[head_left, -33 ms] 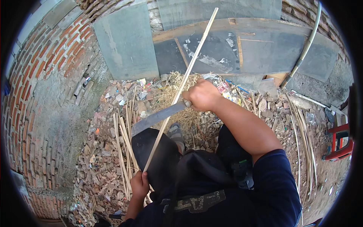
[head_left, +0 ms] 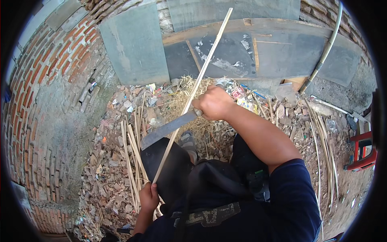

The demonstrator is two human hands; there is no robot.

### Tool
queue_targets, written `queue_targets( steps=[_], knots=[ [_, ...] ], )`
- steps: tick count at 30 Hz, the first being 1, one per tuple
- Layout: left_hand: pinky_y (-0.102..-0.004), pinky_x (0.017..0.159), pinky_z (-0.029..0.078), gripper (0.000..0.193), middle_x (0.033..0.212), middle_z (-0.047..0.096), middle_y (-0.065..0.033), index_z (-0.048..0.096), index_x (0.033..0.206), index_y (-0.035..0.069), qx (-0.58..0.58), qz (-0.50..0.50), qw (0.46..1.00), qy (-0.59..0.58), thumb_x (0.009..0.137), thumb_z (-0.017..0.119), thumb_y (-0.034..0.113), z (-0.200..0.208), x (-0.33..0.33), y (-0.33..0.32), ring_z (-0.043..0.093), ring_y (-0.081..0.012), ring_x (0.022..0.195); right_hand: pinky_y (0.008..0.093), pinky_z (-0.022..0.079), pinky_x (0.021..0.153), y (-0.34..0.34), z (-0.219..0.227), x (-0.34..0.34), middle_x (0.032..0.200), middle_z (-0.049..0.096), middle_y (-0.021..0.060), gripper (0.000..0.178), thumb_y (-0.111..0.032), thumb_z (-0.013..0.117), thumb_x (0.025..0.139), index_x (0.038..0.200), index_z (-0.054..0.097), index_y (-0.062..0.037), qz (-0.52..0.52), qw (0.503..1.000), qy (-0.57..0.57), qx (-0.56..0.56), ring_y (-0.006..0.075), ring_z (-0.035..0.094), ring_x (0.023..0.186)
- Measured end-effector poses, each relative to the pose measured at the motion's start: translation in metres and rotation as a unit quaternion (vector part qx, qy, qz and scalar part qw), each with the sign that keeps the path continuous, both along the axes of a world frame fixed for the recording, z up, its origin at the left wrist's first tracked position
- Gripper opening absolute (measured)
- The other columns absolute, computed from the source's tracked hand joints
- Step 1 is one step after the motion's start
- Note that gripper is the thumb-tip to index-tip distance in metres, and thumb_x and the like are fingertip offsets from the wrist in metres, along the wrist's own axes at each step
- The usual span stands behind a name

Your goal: The person shaves a long bamboo strip using a large knife by pulling the blade along the length of the bamboo while holding it against their lap.

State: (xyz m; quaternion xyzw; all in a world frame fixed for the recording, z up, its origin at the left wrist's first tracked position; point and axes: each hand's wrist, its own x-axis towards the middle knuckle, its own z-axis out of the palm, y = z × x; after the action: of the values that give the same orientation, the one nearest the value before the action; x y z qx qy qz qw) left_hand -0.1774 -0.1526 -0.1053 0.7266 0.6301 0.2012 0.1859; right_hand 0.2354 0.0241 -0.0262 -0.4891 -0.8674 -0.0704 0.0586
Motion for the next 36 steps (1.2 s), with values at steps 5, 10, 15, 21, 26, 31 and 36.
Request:
queue_targets(
  steps=[5, 10, 15, 21, 26, 31, 36],
  knots=[
    [-0.0449, 0.05, 0.042, 0.039, 0.057, 0.053, -0.019, 0.051, 0.074, 0.003, 0.029, 0.012, 0.999, 0.02, 0.103, 0.053, 0.03, -0.015, -0.039, -0.015, 0.058, -0.0404, 0.053, 0.042, 0.053, 0.081, 0.022, -0.017, 0.055, 0.075, 0.07, 0.0098, 0.014, -0.021, 0.068, 0.075, 0.087, 0.065, -0.0141, -0.132, 0.98, 0.139, 0.056, 0.0325, 0.068, 0.072],
    [-0.0452, 0.051, 0.043, 0.037, 0.058, 0.054, -0.0195, 0.055, 0.077, 0.002, -0.002, 0.001, 1.0, 0.021, 0.103, 0.053, 0.029, 0.001, -0.026, -0.013, 0.057, -0.0411, 0.054, 0.0496, 0.055, 0.078, 0.016, -0.02, 0.069, 0.08, 0.071, 0.0157, 0.019, -0.022, 0.067, 0.075, 0.091, 0.065, -0.0117, -0.235, 0.959, 0.157, 0.034, 0.0387, 0.069, 0.08],
    [-0.0443, 0.051, 0.043, 0.038, 0.059, 0.055, -0.019, 0.054, 0.077, 0.002, -0.011, 0.0, 1.0, 0.0, 0.104, 0.052, 0.029, -0.005, -0.027, -0.014, 0.058, -0.0402, 0.054, 0.0486, 0.056, 0.08, 0.009, -0.004, 0.055, 0.086, 0.073, 0.0127, 0.021, -0.023, 0.069, 0.076, 0.095, 0.069, -0.0138, -0.225, 0.955, 0.191, 0.001, 0.0343, 0.071, 0.087],
    [-0.044, 0.051, 0.042, 0.04, 0.058, 0.053, -0.0174, 0.052, 0.076, 0.002, -0.013, 0.003, 1.0, -0.014, 0.105, 0.049, 0.029, -0.003, -0.017, -0.015, 0.058, -0.0371, 0.053, 0.0444, 0.055, 0.078, 0.001, -0.007, 0.009, 0.08, 0.072, 0.0078, 0.018, -0.024, 0.07, 0.075, 0.091, 0.07, -0.0169, -0.057, 0.995, 0.073, -0.028, 0.0291, 0.071, 0.082],
    [-0.0446, 0.05, 0.042, 0.038, 0.056, 0.052, -0.0181, 0.052, 0.076, 0.003, -0.004, 0.01, 1.0, 0.013, 0.104, 0.049, 0.028, -0.011, -0.027, -0.02, 0.058, -0.039, 0.052, 0.0426, 0.051, 0.077, 0.01, -0.016, 0.022, 0.071, 0.068, 0.007, 0.013, -0.022, 0.069, 0.072, 0.081, 0.063, -0.0158, -0.001, 0.996, 0.082, 0.035, 0.0297, 0.067, 0.07],
    [-0.0486, 0.05, 0.042, 0.036, 0.056, 0.053, -0.0197, 0.051, 0.076, 0.003, -0.002, 0.005, 0.999, 0.042, 0.103, 0.051, 0.028, -0.014, -0.036, -0.026, 0.057, -0.0447, 0.055, 0.0465, 0.053, 0.078, 0.022, -0.018, 0.081, 0.075, 0.069, 0.0121, 0.014, -0.021, 0.069, 0.074, 0.086, 0.065, -0.0143, -0.215, 0.958, 0.161, 0.098, 0.0344, 0.068, 0.076],
    [-0.0482, 0.05, 0.041, 0.037, 0.055, 0.052, -0.02, 0.051, 0.076, 0.003, -0.023, 0.008, 0.999, 0.029, 0.103, 0.051, 0.028, -0.011, -0.039, -0.027, 0.056, -0.044, 0.053, 0.0503, 0.054, 0.075, 0.016, -0.015, 0.072, 0.077, 0.069, 0.0146, 0.017, -0.021, 0.069, 0.074, 0.088, 0.065, -0.0131, -0.232, 0.947, 0.219, 0.05, 0.0376, 0.068, 0.081]
  ],
)
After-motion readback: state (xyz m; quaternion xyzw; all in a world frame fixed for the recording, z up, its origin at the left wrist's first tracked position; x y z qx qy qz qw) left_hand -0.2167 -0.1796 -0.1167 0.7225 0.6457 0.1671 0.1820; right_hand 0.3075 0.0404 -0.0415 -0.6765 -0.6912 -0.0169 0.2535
